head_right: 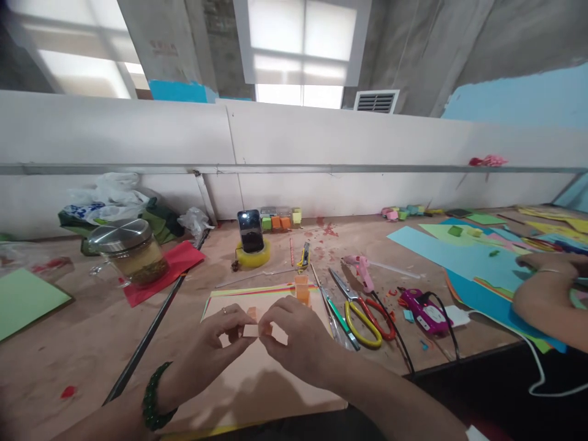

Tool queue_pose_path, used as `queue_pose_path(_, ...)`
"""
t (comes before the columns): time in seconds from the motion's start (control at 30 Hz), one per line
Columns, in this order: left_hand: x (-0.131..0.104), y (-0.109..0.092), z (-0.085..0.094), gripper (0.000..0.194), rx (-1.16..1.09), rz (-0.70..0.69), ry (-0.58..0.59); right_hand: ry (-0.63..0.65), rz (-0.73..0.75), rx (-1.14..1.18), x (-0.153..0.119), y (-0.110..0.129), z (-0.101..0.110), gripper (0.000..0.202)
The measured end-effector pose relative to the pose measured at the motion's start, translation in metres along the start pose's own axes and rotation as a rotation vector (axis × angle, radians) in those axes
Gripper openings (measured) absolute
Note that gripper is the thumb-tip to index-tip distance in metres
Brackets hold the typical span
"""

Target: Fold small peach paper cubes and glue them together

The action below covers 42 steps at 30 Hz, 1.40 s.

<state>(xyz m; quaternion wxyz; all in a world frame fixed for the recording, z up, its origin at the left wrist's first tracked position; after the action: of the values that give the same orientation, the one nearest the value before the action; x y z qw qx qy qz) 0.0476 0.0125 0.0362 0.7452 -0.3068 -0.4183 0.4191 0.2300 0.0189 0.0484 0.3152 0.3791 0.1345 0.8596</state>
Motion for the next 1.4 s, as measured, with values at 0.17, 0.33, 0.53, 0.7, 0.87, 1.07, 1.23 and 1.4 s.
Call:
queue_pose_path(0.17, -0.017, -0.009, -0.008, 0.011, 0.132, 0.024, 0.104, -0.003, -0.195, 0.253, -0.026, 0.009, -0.008, 0.01)
queue_pose_path(0.33, -0.035, -0.01, -0.015, 0.005, 0.131, 0.108, 0.167, -0.062, -0.125, 0.225, -0.049, 0.016, -0.017, 0.01)
queue_pose_path(0.53, -0.048, 0.002, -0.029, 0.034, -0.343, 0.335, 0.272, -0.006, 0.052, 0.042, -0.062, 0.01, -0.021, 0.017)
queue_pose_path(0.7, -0.051, 0.011, -0.039, 0.036, -0.396, 0.297, 0.091, -0.122, 0.064, 0.063, -0.064, 0.007, -0.022, 0.02)
queue_pose_path(0.87, -0.051, 0.015, -0.046, 0.026, -0.41, 0.229, -0.083, -0.314, -0.004, -0.033, -0.063, 0.005, -0.026, 0.008)
queue_pose_path(1.07, -0.055, 0.014, -0.053, 0.016, -0.406, 0.18, -0.137, -0.286, 0.039, -0.075, -0.061, 0.004, -0.03, 0.009)
queue_pose_path(1.23, -0.055, 0.011, -0.052, 0.016, -0.385, 0.193, -0.134, -0.264, 0.045, 0.007, -0.062, 0.004, -0.033, 0.011)
queue_pose_path(1.4, -0.054, 0.009, -0.055, 0.025, -0.375, 0.226, -0.099, -0.283, 0.024, 0.074, -0.064, 0.004, -0.036, 0.013)
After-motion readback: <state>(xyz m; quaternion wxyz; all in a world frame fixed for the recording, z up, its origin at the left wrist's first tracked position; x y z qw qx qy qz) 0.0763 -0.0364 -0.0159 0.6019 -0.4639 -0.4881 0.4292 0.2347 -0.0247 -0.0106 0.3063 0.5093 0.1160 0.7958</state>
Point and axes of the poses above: each hand's wrist, its own x-axis towards the middle knuckle, its own z-axis out of the back of the hand, y = z × x, the point moved 1 cm from there along x, towards the middle knuckle, and after that the axes turned 4 degrees about -x, right-handed, at the moved point
